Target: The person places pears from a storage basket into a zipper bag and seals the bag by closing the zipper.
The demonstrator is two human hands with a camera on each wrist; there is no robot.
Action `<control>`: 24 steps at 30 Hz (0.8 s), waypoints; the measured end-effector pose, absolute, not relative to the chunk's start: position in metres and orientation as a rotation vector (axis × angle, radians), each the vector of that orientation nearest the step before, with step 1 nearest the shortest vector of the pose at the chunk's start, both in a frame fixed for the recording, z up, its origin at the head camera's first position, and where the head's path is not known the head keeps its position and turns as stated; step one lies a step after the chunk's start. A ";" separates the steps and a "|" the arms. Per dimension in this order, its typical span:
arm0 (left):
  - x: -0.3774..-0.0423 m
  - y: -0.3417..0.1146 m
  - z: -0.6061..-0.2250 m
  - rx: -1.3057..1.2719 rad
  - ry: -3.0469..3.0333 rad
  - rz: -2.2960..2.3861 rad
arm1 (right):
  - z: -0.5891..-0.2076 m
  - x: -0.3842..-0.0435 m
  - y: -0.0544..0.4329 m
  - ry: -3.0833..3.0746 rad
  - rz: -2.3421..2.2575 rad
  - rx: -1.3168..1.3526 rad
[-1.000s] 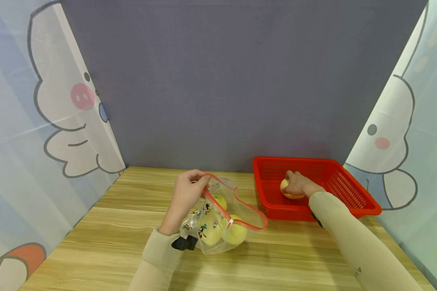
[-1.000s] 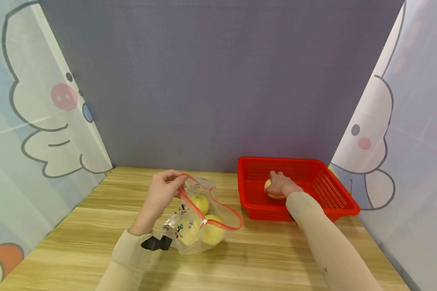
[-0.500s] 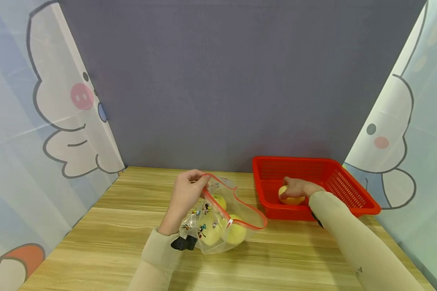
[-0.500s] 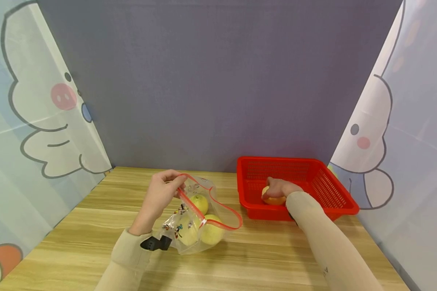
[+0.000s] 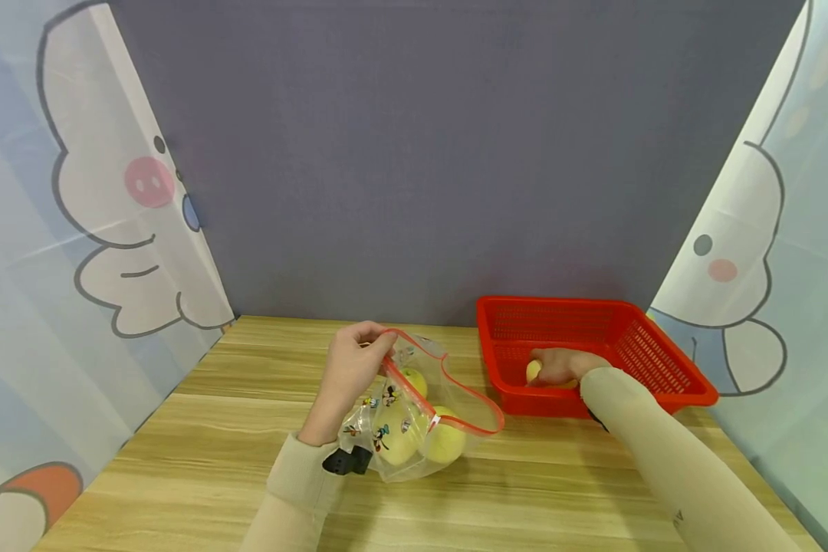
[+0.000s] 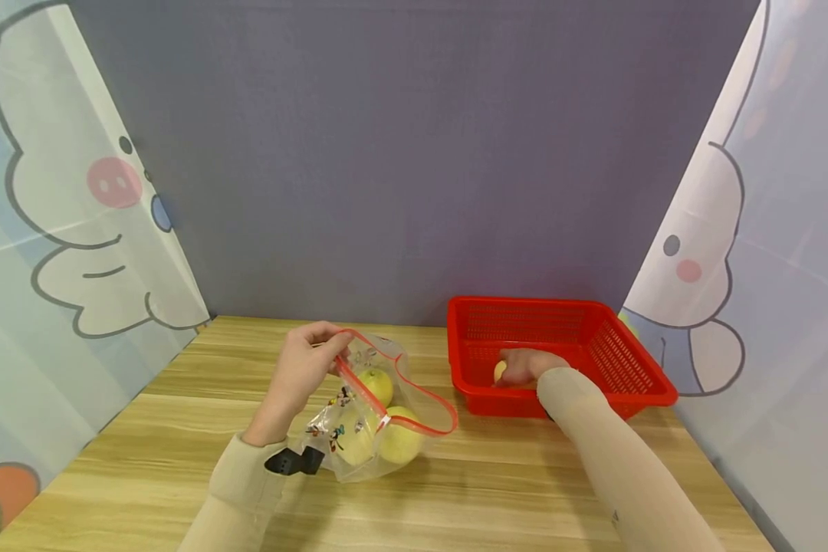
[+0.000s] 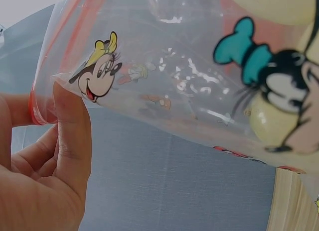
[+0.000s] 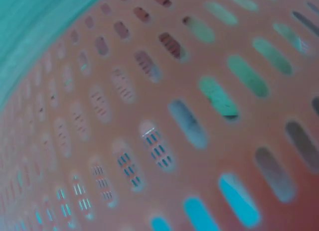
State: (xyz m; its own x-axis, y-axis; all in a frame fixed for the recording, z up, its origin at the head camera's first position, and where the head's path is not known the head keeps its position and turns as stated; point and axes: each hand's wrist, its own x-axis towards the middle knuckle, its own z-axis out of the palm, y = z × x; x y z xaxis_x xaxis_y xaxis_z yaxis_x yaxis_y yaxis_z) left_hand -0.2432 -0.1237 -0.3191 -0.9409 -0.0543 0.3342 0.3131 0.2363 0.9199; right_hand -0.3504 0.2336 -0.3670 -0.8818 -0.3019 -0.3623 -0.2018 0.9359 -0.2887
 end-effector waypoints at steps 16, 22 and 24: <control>-0.245 -0.124 -0.320 -0.237 -2.218 -1.751 | -0.356 -0.350 0.241 2.792 -0.533 -0.332; -0.244 -0.124 -0.320 -0.244 -2.223 -1.746 | -0.347 -0.347 0.241 2.860 -0.567 -0.327; -0.244 -0.124 -0.320 -0.246 -2.222 -1.743 | -0.345 -0.347 0.241 2.874 -0.599 -0.325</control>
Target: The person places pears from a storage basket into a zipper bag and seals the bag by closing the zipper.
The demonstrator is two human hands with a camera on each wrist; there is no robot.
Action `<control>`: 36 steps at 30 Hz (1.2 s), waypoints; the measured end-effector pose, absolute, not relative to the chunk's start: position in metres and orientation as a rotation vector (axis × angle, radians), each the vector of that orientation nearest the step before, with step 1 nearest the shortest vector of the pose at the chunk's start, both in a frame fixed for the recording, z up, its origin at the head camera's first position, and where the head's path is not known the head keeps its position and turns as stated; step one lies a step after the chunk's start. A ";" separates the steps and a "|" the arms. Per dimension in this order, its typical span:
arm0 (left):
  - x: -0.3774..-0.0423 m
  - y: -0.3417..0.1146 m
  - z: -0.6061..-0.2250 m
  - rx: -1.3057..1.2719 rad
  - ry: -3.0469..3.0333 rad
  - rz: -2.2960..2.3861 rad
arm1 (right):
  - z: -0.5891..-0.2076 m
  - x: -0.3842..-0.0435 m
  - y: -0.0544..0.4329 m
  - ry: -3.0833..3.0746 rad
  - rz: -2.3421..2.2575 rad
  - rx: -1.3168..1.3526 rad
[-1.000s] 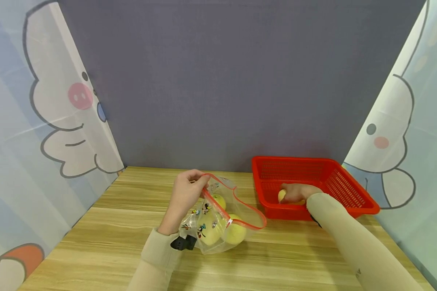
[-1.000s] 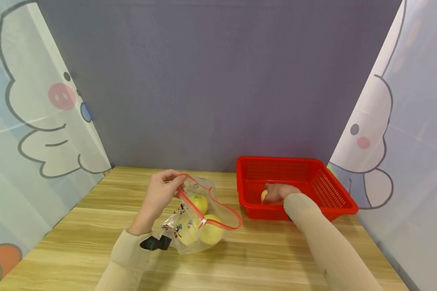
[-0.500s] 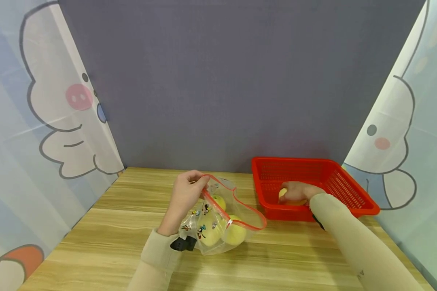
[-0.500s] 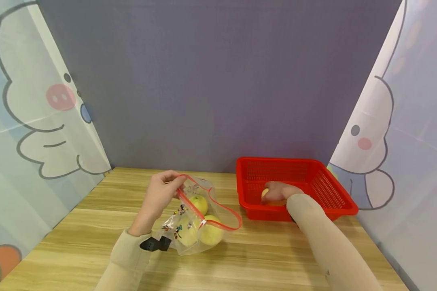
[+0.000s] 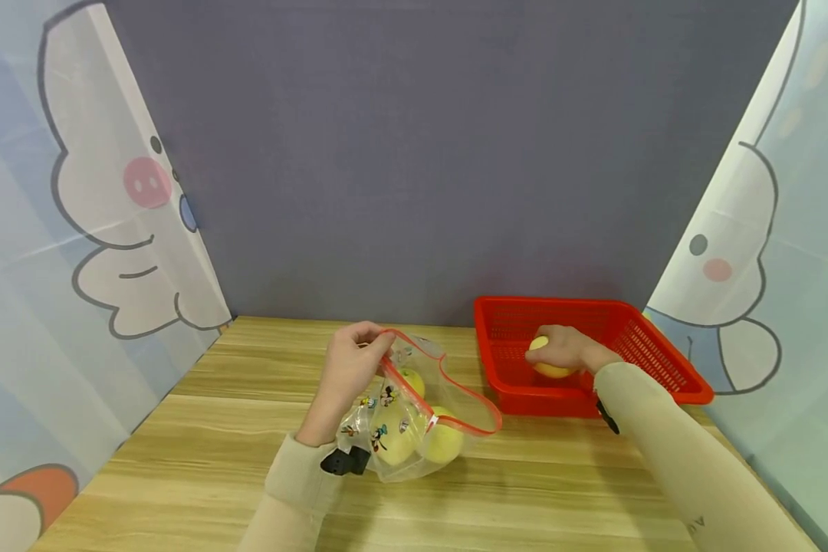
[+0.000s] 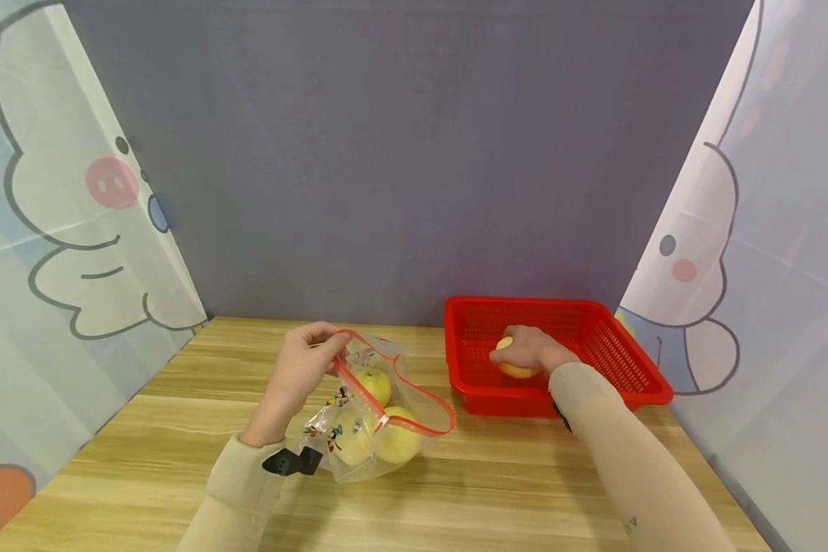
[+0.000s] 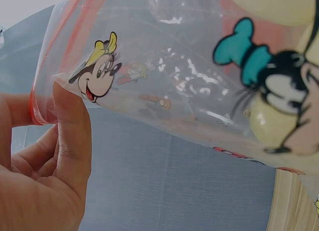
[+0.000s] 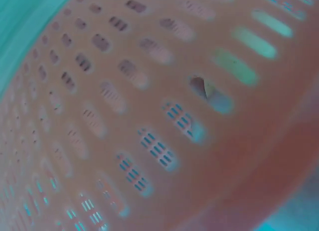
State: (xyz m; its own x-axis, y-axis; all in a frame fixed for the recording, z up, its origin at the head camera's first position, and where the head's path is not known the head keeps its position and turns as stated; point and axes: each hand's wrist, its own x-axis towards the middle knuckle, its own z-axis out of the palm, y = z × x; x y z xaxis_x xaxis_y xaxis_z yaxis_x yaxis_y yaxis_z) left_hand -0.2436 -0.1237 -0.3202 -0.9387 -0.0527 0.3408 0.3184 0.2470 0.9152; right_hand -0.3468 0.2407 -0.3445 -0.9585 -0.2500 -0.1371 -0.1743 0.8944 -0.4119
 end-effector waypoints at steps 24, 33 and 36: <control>-0.245 -0.124 -0.320 -0.244 -2.233 -1.732 | -0.322 -0.321 0.234 3.028 -0.792 -0.331; -0.245 -0.124 -0.321 -0.245 -2.238 -1.726 | -0.316 -0.308 0.228 3.075 -0.893 -0.347; -0.245 -0.124 -0.321 -0.242 -2.242 -1.723 | -0.315 -0.303 0.225 3.078 -0.916 -0.339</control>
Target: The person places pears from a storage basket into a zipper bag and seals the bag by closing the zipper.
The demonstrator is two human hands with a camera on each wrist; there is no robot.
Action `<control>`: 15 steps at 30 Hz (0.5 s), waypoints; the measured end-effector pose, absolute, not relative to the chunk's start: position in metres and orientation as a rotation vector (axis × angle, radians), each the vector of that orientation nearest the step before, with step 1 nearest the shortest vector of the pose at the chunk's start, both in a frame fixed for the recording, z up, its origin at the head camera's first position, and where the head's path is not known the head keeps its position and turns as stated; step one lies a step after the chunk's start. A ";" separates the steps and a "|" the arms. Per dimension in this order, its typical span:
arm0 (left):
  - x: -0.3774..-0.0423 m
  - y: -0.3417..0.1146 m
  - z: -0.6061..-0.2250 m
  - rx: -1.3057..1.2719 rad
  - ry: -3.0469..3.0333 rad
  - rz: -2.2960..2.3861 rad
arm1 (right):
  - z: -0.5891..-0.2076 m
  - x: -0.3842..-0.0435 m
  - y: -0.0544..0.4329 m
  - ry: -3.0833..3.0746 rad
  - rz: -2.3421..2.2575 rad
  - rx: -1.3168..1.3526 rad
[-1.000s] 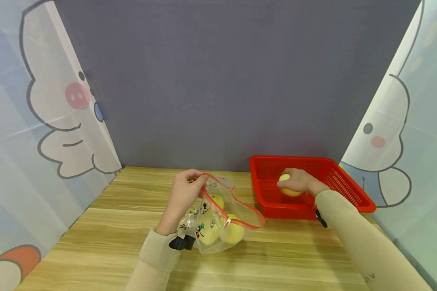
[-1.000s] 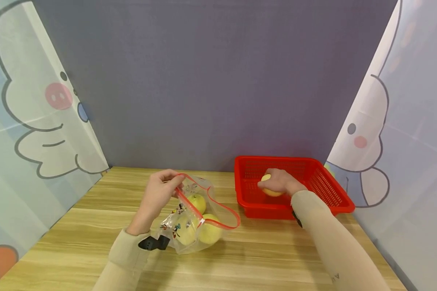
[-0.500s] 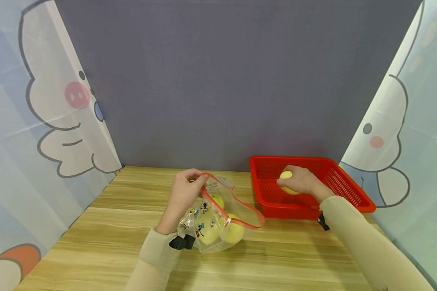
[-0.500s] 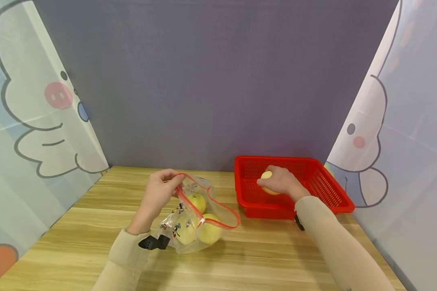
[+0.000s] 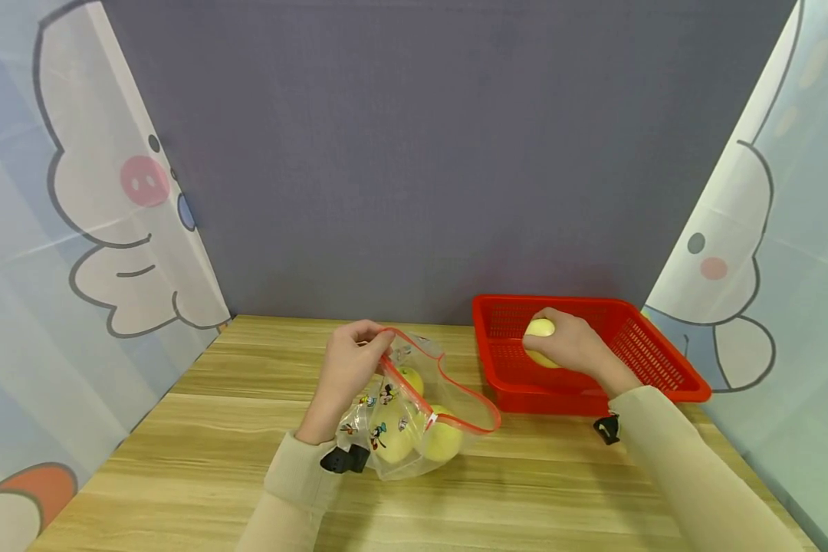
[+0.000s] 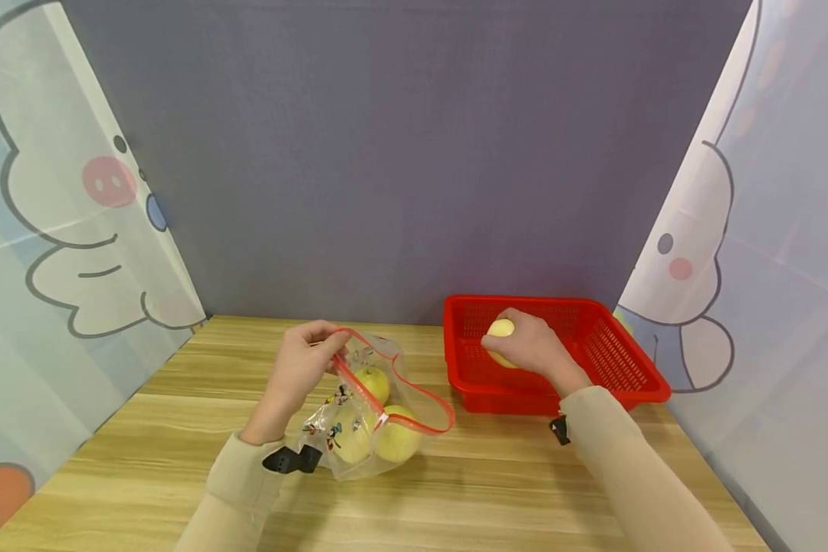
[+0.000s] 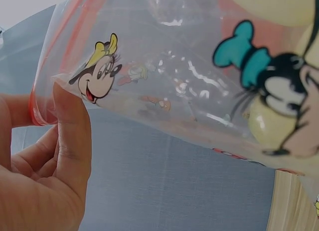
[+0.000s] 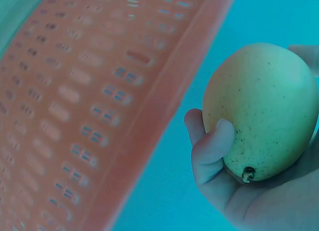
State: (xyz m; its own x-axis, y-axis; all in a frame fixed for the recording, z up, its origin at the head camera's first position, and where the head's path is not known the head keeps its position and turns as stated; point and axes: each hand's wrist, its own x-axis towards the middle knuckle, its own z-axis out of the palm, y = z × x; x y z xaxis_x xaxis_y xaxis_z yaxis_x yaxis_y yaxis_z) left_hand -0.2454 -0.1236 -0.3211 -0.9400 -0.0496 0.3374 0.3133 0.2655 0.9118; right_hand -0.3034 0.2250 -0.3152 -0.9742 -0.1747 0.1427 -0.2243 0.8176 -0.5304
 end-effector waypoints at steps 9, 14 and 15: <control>-0.244 -0.122 -0.319 -0.245 -2.220 -1.731 | -0.311 -0.290 0.218 -2.855 0.955 0.320; -0.245 -0.123 -0.320 -0.246 -2.213 -1.733 | -0.307 -0.281 0.213 -2.819 1.001 0.337; -0.245 -0.123 -0.320 -0.246 -2.212 -1.734 | -0.306 -0.279 0.212 -2.810 1.019 0.340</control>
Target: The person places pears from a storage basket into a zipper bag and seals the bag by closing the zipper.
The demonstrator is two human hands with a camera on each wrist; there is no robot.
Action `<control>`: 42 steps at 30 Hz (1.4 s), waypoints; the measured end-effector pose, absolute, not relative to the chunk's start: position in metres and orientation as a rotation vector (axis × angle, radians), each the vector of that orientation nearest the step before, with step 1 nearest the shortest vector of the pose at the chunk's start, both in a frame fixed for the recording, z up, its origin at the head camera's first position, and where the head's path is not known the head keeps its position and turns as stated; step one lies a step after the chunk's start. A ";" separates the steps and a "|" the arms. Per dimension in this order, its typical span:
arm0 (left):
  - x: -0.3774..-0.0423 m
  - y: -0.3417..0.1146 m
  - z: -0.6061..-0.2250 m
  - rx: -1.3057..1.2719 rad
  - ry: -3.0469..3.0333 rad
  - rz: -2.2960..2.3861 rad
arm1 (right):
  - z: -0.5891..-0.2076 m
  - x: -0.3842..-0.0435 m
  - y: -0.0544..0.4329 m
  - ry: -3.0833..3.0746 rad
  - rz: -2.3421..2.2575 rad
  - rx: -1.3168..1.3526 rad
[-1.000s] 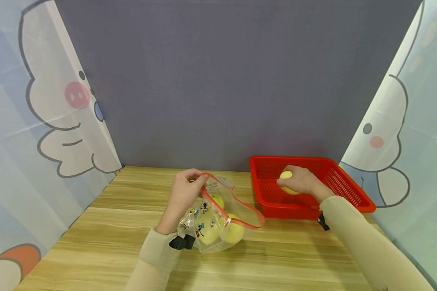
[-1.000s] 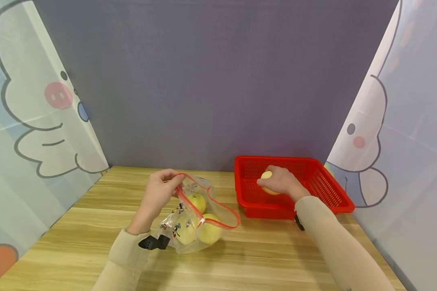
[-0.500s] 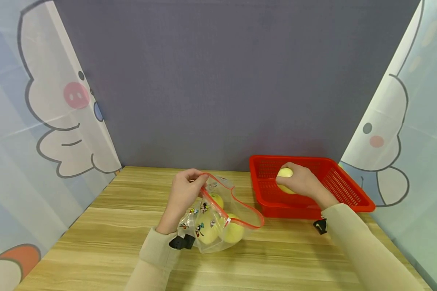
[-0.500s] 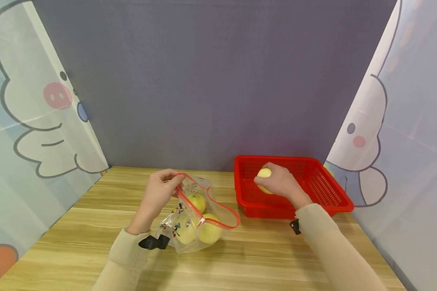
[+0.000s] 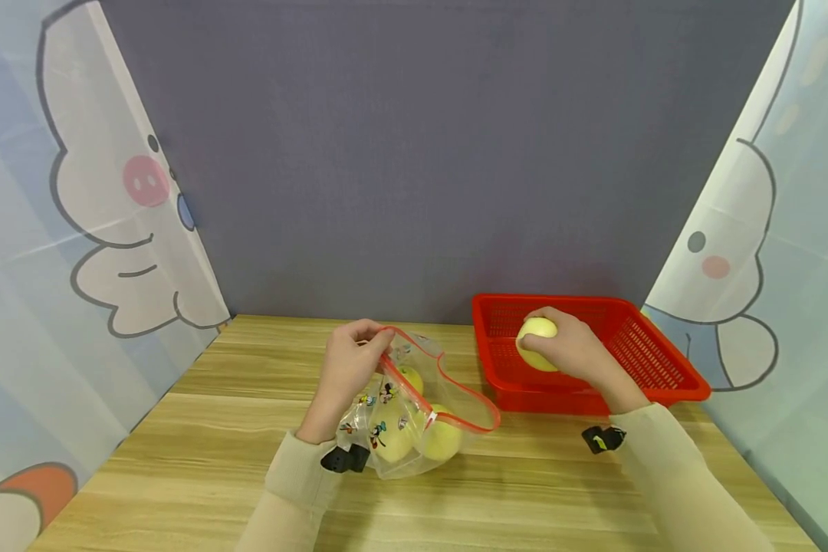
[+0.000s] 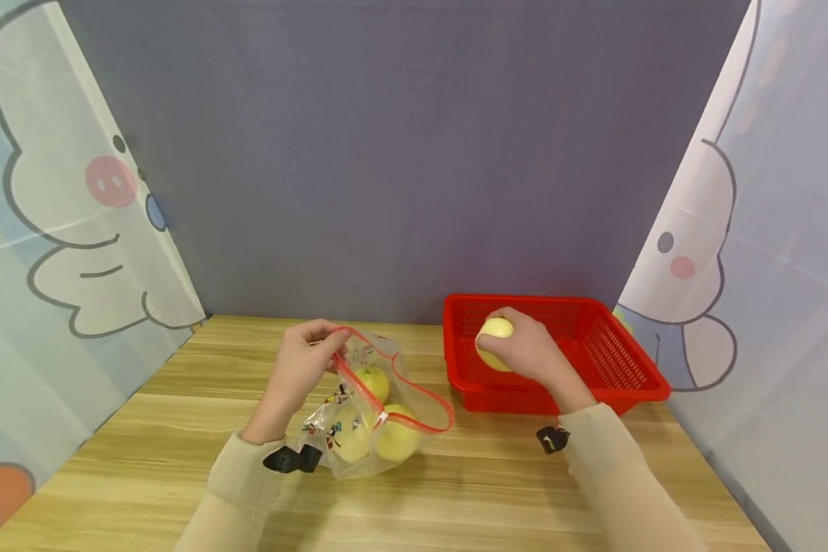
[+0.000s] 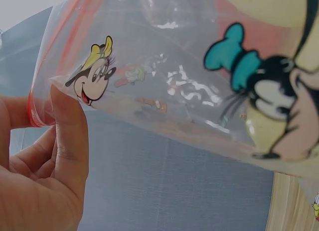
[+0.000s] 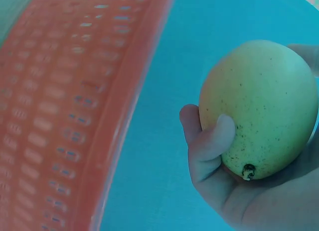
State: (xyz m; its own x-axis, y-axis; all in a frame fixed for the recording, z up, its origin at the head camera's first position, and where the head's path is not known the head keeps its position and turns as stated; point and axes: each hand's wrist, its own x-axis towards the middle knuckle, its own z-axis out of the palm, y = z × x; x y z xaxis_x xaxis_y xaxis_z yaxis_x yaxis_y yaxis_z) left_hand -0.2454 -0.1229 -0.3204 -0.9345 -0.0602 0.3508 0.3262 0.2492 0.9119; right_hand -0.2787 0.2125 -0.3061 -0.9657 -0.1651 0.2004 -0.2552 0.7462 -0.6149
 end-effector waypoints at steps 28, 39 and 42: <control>-0.244 -0.122 -0.320 -0.261 -2.199 -1.744 | -0.290 -0.245 0.187 -2.591 1.311 0.502; -0.245 -0.122 -0.321 -0.272 -2.199 -1.743 | -0.288 -0.236 0.173 -2.536 1.412 0.563; -0.244 -0.122 -0.320 -0.265 -2.205 -1.743 | -0.288 -0.234 0.171 -2.531 1.423 0.574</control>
State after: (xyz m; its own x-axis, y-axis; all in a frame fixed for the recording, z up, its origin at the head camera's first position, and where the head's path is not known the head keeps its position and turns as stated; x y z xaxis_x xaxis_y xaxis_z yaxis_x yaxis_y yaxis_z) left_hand -0.2441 -0.1225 -0.3199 -0.9326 -0.0503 0.3574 0.3362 0.2393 0.9109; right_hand -0.2343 0.1706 -0.2882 -0.9088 -0.2422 0.3398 -0.4162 0.4671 -0.7802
